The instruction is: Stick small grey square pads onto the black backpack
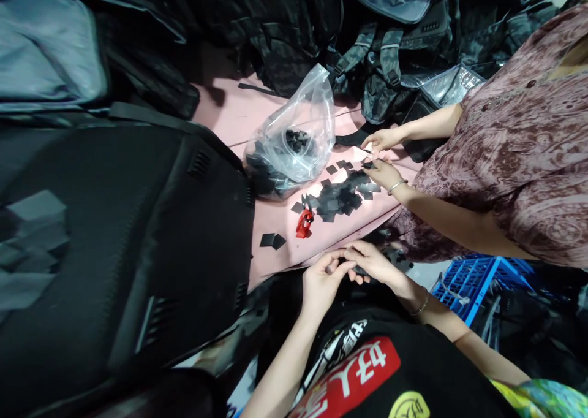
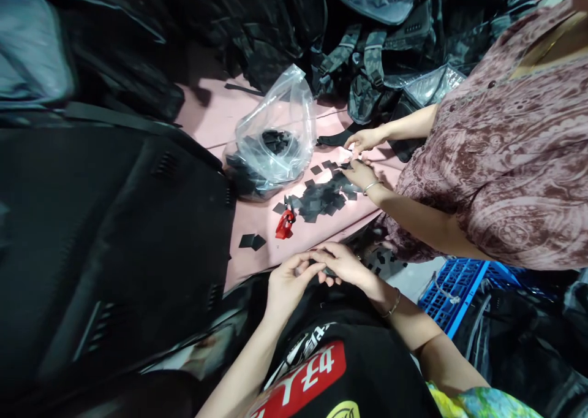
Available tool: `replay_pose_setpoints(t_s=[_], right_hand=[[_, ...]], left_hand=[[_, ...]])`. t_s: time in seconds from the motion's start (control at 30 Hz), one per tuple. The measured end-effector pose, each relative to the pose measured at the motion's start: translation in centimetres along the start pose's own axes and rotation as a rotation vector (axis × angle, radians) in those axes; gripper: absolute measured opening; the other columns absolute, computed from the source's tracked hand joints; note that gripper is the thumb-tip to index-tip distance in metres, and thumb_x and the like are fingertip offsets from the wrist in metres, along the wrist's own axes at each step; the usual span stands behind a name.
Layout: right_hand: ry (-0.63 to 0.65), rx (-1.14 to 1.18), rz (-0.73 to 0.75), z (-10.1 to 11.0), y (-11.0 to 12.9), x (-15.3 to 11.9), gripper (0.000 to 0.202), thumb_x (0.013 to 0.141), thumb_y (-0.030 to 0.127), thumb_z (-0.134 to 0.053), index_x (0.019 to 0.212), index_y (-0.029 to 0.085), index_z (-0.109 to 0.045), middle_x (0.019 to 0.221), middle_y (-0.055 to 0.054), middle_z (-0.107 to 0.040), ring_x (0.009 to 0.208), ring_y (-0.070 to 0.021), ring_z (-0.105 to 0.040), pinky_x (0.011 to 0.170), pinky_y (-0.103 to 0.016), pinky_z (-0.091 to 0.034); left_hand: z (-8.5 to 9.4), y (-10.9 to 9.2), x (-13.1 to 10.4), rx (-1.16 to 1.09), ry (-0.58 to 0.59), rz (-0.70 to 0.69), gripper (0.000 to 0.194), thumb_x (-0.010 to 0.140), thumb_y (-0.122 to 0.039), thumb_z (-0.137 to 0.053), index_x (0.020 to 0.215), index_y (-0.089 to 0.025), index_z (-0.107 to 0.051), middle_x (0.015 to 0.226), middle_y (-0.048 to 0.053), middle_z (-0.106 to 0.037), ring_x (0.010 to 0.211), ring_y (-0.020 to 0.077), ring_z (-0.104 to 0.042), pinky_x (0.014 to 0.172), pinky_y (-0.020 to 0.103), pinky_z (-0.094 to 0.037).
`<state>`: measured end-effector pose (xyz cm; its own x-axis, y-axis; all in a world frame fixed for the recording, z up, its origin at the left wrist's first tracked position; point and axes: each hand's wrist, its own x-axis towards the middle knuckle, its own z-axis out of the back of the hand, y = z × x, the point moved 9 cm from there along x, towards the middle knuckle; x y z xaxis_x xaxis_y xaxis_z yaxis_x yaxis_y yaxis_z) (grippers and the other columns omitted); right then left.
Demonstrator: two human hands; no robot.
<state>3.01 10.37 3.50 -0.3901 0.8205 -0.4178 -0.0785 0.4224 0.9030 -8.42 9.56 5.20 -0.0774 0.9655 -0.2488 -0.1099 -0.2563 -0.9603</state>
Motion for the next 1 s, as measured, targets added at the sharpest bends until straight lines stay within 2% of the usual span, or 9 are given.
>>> replay_pose_setpoints(t_s=[0.1, 0.17, 0.3, 0.47, 0.6, 0.7, 0.8, 0.9, 1.0], right_hand=[[0.114, 0.075, -0.037, -0.9, 0.0, -0.3, 0.044, 0.087, 0.052, -0.042, 0.086, 0.011, -0.056, 0.049, 0.003, -0.053, 0.032, -0.0062, -0.044, 0.028, -0.014, -0.028], [0.168, 0.150, -0.025, -1.3, 0.2, -0.4, 0.049, 0.087, 0.056, -0.038, 0.079, 0.010, -0.055, 0.052, 0.000, -0.055, 0.034, -0.0062, -0.045, 0.030, -0.015, -0.031], [0.235, 0.280, 0.059, -1.5, 1.0, -0.6, 0.038, 0.079, 0.050, -0.058, 0.084, 0.012, -0.055, 0.069, -0.002, -0.060, 0.053, -0.0087, -0.056, 0.043, -0.016, -0.043], [-0.057, 0.123, -0.021, 1.2, -0.1, -0.1, 0.024, 0.080, 0.037, -0.054, 0.078, 0.013, -0.057, 0.056, 0.002, -0.055, 0.036, -0.0046, -0.044, 0.031, -0.013, -0.027], [-0.140, -0.023, -0.032, 1.9, 0.1, 0.0, 0.023, 0.081, 0.034, -0.050, 0.073, 0.015, -0.059, 0.050, 0.004, -0.051, 0.033, -0.0029, -0.043, 0.032, -0.010, -0.023], [-0.140, -0.048, 0.000, 1.8, 0.4, 0.2, 0.024, 0.080, 0.036, -0.052, 0.072, 0.015, -0.060, 0.049, 0.004, -0.050, 0.033, -0.0035, -0.043, 0.032, -0.010, -0.022], [-0.172, -0.079, -0.006, 1.7, 0.4, 0.3, 0.026, 0.080, 0.038, -0.053, 0.071, 0.014, -0.061, 0.048, 0.003, -0.052, 0.033, -0.0043, -0.044, 0.031, -0.011, -0.024], [-0.199, -0.098, -0.029, 1.6, 0.2, 0.5, 0.031, 0.079, 0.041, -0.055, 0.068, 0.013, -0.060, 0.047, 0.003, -0.052, 0.032, -0.0048, -0.046, 0.031, -0.011, -0.026], [-0.195, -0.088, -0.042, 1.6, 0.0, 0.6, 0.032, 0.076, 0.042, -0.060, 0.065, 0.012, -0.059, 0.045, 0.003, -0.052, 0.030, -0.0048, -0.043, 0.029, -0.013, -0.027]], left_hand=[[0.4, -0.8, -0.1, 0.057, -0.039, -0.085, 0.017, 0.064, -0.035, -0.071, 0.064, -0.018, -0.068, 0.052, -0.004, -0.047, 0.052, 0.0111, -0.041, 0.056, 0.024, -0.037], [0.4, -0.6, -0.1, 0.012, -0.033, -0.068, 0.019, 0.067, -0.035, -0.069, 0.063, -0.017, -0.064, 0.054, -0.003, -0.050, 0.051, 0.0111, -0.043, 0.056, 0.025, -0.038], [0.5, 0.7, -0.1, -0.360, -0.037, 0.052, 0.021, 0.074, -0.035, -0.063, 0.067, -0.017, -0.055, 0.049, -0.006, -0.042, 0.046, 0.0081, -0.038, 0.049, 0.021, -0.033], [1.1, 1.4, -0.1, -0.727, -0.025, 0.143, 0.023, 0.063, -0.020, -0.072, 0.057, -0.014, -0.050, 0.073, 0.000, -0.055, 0.059, 0.0080, -0.048, 0.056, 0.022, -0.039], [0.5, 1.8, -0.4, -0.797, 0.051, 0.220, 0.020, 0.061, -0.018, -0.075, 0.064, -0.015, -0.055, 0.067, 0.000, -0.053, 0.056, 0.0077, -0.046, 0.050, 0.020, -0.036], [-0.3, 2.2, -0.5, -0.757, 0.093, 0.227, 0.022, 0.065, -0.026, -0.074, 0.081, -0.015, -0.063, 0.058, -0.003, -0.047, 0.050, 0.0059, -0.039, 0.046, 0.019, -0.030], [-0.4, 2.2, -0.4, -0.565, 0.054, 0.168, 0.025, 0.070, -0.035, -0.070, 0.078, -0.011, -0.066, 0.050, -0.006, -0.039, 0.045, 0.0043, -0.031, 0.043, 0.019, -0.026], [0.3, 1.4, -0.5, -0.289, -0.018, 0.074, 0.023, 0.068, -0.035, -0.072, 0.075, -0.013, -0.066, 0.056, -0.003, -0.051, 0.049, 0.0069, -0.041, 0.048, 0.021, -0.034], [0.2, 0.2, -0.4, -0.139, 0.007, -0.018, 0.021, 0.069, -0.035, -0.070, 0.072, -0.015, -0.065, 0.067, 0.001, -0.061, 0.061, 0.0118, -0.052, 0.062, 0.025, -0.042]])
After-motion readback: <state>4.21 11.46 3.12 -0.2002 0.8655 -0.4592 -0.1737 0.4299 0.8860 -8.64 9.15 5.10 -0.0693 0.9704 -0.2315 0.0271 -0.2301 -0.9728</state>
